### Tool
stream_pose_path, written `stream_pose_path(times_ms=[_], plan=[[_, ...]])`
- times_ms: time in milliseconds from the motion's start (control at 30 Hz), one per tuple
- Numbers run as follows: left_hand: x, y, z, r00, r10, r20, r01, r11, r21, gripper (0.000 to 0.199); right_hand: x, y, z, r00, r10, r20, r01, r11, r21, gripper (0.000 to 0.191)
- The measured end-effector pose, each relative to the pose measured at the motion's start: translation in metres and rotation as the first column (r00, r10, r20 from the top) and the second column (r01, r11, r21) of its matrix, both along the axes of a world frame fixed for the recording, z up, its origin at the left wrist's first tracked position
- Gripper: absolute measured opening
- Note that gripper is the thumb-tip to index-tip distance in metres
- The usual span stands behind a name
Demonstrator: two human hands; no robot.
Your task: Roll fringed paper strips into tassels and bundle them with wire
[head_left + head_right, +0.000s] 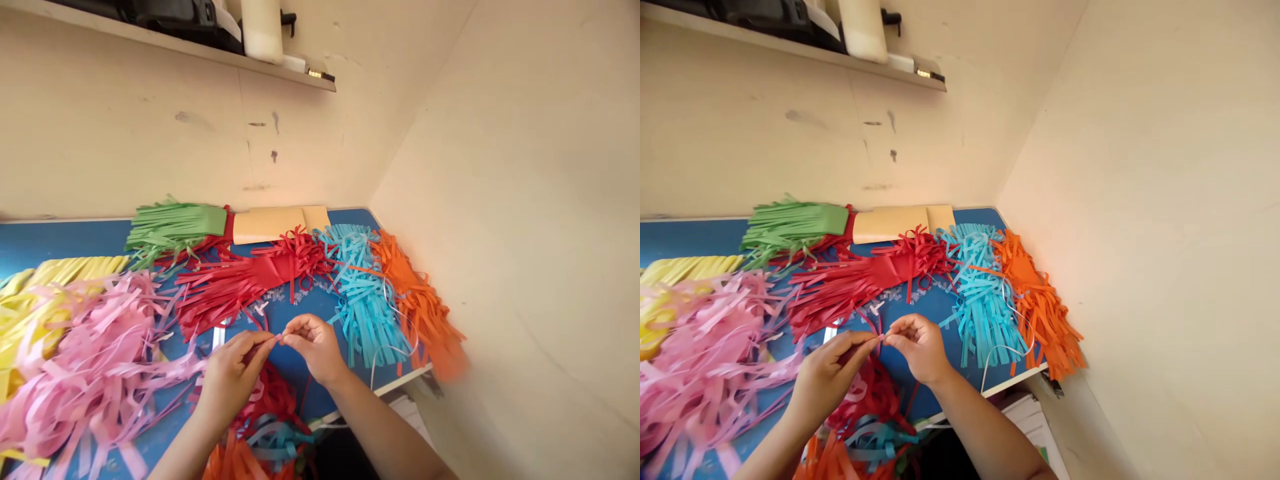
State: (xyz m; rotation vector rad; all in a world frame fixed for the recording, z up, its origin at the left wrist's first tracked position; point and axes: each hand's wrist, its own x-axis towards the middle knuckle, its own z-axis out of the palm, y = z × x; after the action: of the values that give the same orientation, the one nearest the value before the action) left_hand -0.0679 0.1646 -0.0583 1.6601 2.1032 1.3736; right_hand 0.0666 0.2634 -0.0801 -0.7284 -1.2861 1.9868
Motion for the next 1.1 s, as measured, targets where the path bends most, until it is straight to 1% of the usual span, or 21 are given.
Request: stream_pose_path(times_ms=[67, 133, 167, 233, 300, 367, 400, 467, 567, 633, 700, 733, 800, 900, 1000, 1100], plan=[[-0.001, -0.001, 0.002, 0.999, -0.019, -0.030, 0.019, 1.000, 0.009, 0.026, 0.000, -0.002, 0.001, 1.000, -0.005, -0.004, 0.005, 1.000, -0.011, 0.022], [-0.002, -0.002, 0.004, 0.997, -0.045, -0.064, 0.045, 0.999, 0.002, 0.025, 0.001, -0.004, 0.002, 1.000, -0.017, 0.014, 0.017, 1.000, 0.010, 0.020], [-0.002, -0.003, 0.006, 0.995, -0.067, -0.075, 0.067, 0.998, -0.006, 0.025, 0.001, -0.004, 0.003, 0.999, -0.024, 0.030, 0.023, 0.999, 0.041, 0.018], [-0.002, -0.004, 0.008, 0.990, -0.119, -0.070, 0.117, 0.993, -0.028, 0.025, 0.004, -0.004, 0.004, 0.997, -0.030, 0.067, 0.020, 0.989, 0.146, 0.014], [0.000, -0.005, 0.010, 0.989, -0.142, -0.028, 0.141, 0.989, -0.047, 0.024, 0.006, -0.002, 0.004, 0.996, 0.002, 0.091, -0.027, 0.961, 0.274, 0.012], [0.002, -0.006, 0.011, 0.992, -0.123, 0.017, 0.124, 0.991, -0.057, 0.023, 0.008, 0.000, 0.004, 0.994, 0.052, 0.097, -0.083, 0.932, 0.353, 0.008], [0.003, -0.006, 0.011, 0.993, -0.112, 0.027, 0.114, 0.992, -0.057, 0.022, 0.009, 0.001, 0.004, 0.993, 0.068, 0.097, -0.099, 0.925, 0.367, 0.007], [0.006, -0.006, 0.010, 0.995, -0.099, 0.013, 0.099, 0.994, -0.048, 0.022, 0.010, 0.000, 0.003, 0.993, 0.064, 0.095, -0.095, 0.928, 0.360, 0.007], [0.009, -0.006, 0.009, 0.994, -0.056, -0.099, 0.053, 0.998, -0.031, 0.023, 0.010, -0.005, 0.004, 0.993, 0.007, 0.115, -0.048, 0.931, 0.361, 0.008], [0.011, -0.006, 0.007, 0.980, -0.025, -0.200, 0.019, 0.999, -0.028, 0.025, 0.011, -0.009, 0.006, 0.989, -0.036, 0.144, -0.029, 0.906, 0.423, 0.004], [0.013, -0.007, 0.006, 0.968, -0.030, -0.248, 0.021, 0.999, -0.040, 0.026, 0.012, -0.011, 0.007, 0.986, -0.040, 0.164, -0.045, 0.872, 0.487, 0.002], [0.013, -0.007, 0.006, 0.969, -0.037, -0.244, 0.027, 0.999, -0.043, 0.026, 0.012, -0.010, 0.007, 0.986, -0.031, 0.163, -0.055, 0.864, 0.501, 0.002], [0.013, -0.009, 0.005, 0.980, -0.032, -0.198, 0.026, 0.999, -0.036, 0.022, 0.014, -0.008, 0.006, 0.989, -0.024, 0.147, -0.054, 0.863, 0.502, 0.002], [0.009, -0.010, 0.003, 0.990, -0.038, -0.135, 0.040, 0.999, 0.013, 0.018, 0.015, -0.005, 0.006, 0.988, -0.060, 0.144, -0.025, 0.852, 0.523, 0.001], [0.006, -0.010, 0.002, 0.989, -0.051, -0.136, 0.059, 0.997, 0.056, 0.013, 0.017, -0.007, 0.009, 0.976, -0.088, 0.201, -0.051, 0.802, 0.595, 0.003], [0.005, -0.011, 0.003, 0.989, -0.038, -0.146, 0.050, 0.996, 0.079, 0.012, 0.019, -0.010, 0.013, 0.963, -0.107, 0.247, -0.085, 0.750, 0.656, 0.003]])
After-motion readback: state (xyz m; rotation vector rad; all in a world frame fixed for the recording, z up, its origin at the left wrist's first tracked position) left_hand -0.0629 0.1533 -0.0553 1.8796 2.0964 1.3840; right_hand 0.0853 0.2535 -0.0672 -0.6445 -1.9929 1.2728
